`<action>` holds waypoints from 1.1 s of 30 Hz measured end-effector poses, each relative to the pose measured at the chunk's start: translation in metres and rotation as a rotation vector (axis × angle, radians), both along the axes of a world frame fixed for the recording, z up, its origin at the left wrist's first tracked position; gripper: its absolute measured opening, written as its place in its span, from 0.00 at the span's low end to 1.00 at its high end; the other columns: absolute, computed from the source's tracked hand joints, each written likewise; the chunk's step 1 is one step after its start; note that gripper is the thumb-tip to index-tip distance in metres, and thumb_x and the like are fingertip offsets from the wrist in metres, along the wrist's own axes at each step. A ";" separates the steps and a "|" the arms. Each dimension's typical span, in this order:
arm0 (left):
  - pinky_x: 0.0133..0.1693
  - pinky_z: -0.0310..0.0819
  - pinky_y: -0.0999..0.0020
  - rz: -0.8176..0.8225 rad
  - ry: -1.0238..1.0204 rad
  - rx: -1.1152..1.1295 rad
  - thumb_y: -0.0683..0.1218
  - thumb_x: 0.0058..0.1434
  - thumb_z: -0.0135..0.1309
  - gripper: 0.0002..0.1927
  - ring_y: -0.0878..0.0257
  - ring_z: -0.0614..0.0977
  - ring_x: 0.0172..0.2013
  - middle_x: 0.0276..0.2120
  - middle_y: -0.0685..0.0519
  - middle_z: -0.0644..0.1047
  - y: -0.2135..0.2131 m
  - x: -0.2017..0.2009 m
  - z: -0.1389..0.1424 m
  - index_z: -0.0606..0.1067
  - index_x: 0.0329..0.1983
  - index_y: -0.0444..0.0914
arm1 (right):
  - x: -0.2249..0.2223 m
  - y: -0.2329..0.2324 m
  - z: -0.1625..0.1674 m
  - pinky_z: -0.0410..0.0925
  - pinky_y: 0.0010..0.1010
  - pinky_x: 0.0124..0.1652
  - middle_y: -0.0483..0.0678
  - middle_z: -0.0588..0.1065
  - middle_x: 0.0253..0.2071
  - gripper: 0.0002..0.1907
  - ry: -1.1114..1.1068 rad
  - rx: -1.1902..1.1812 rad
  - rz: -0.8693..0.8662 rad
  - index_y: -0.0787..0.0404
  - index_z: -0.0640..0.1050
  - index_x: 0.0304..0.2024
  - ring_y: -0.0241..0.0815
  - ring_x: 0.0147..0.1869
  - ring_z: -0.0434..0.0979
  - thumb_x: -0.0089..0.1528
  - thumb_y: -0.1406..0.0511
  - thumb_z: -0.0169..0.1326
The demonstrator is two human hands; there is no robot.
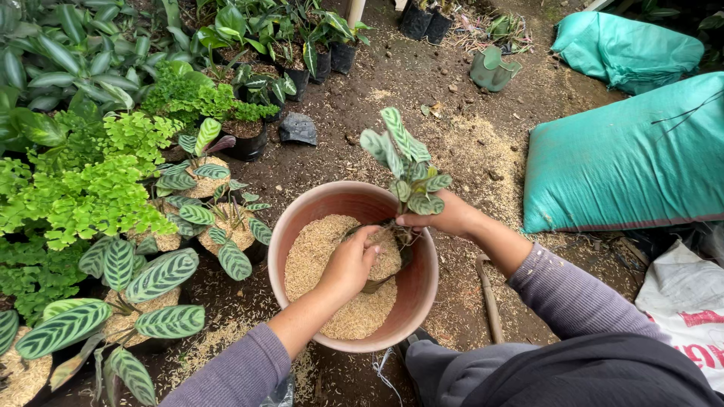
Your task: The person sits on the ground and opens a black plastic nursery bag inside a large bucket filled with a light growing medium. They scoop the medium into the bag, take a calathea seedling, place it into the bag, add more medium around the roots, and set the potted seedling aside with other finished plants.
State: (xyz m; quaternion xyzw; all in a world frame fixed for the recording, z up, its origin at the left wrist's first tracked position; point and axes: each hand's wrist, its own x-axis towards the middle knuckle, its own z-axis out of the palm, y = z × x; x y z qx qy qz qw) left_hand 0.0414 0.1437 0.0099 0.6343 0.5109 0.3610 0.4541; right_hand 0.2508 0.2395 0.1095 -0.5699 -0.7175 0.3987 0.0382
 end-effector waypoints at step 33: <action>0.41 0.78 0.63 0.257 -0.184 0.130 0.43 0.55 0.64 0.07 0.60 0.86 0.37 0.36 0.52 0.83 0.030 -0.012 0.004 0.82 0.37 0.38 | -0.022 -0.007 -0.035 0.79 0.28 0.41 0.47 0.77 0.46 0.28 0.282 -0.293 0.002 0.60 0.76 0.55 0.36 0.45 0.80 0.53 0.61 0.68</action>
